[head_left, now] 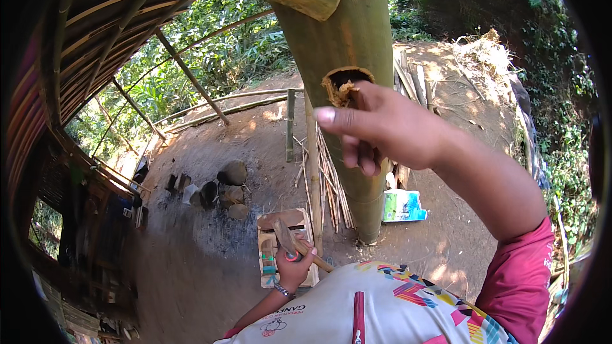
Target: The person uses a chisel and a small axe to carve a hole into a vertical bamboo pole. They repeatedly strike the chisel with the axe to remove material and then use a knife to refine the edges of the opening.
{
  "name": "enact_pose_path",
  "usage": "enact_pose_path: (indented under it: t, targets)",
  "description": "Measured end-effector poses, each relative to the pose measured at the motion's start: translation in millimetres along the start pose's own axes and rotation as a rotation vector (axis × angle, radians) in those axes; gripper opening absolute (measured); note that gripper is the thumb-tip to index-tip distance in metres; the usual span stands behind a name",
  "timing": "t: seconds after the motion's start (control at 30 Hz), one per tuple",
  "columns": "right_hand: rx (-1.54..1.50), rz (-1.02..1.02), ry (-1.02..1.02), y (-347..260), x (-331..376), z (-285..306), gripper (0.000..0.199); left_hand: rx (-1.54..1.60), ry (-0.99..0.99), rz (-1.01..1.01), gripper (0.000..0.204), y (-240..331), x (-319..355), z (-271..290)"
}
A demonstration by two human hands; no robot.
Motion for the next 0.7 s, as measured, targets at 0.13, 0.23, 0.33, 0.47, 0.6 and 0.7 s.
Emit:
enact_pose_path:
  t: [0.13,0.23,0.33,0.47,0.6,0.7]
  targets:
    - [-0.254,-0.023,-0.009,0.8,-8.1,-6.5,0.054,-0.02,-0.053,-0.03,0.042,-3.4,-9.9,-4.8]
    - [-0.432,0.023,0.054,7.1,-11.1,-14.9,0.048,0.011,-0.091,-0.042,0.042,-12.3,-14.3,-8.9]
    - [-0.604,0.117,0.118,7.4,-8.5,-30.9,0.044,0.018,-0.119,-0.037,0.041,-14.9,-12.9,-9.9]
    - [-0.766,0.207,0.24,13.5,-8.1,-41.8,0.051,0.026,-0.131,-0.045,0.04,-14.6,-8.9,-9.4]
    - [-0.926,0.3,0.263,22.7,-12.5,-49.6,0.04,0.024,-0.115,-0.017,0.04,-20.2,-4.3,-2.5]
    - [-0.85,0.345,0.347,27.9,-12.0,-56.6,0.047,0.024,-0.105,0.013,0.041,-19.9,-3.5,0.8]
Point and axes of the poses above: each hand's wrist, its own x-axis away from the middle knuckle, its own z-axis out of the back of the hand, y = z × x, the point moved 3 cm from there along -x, towards the middle knuckle, and after that the axes turned 3 degrees about -x, right-handed, at the moved point
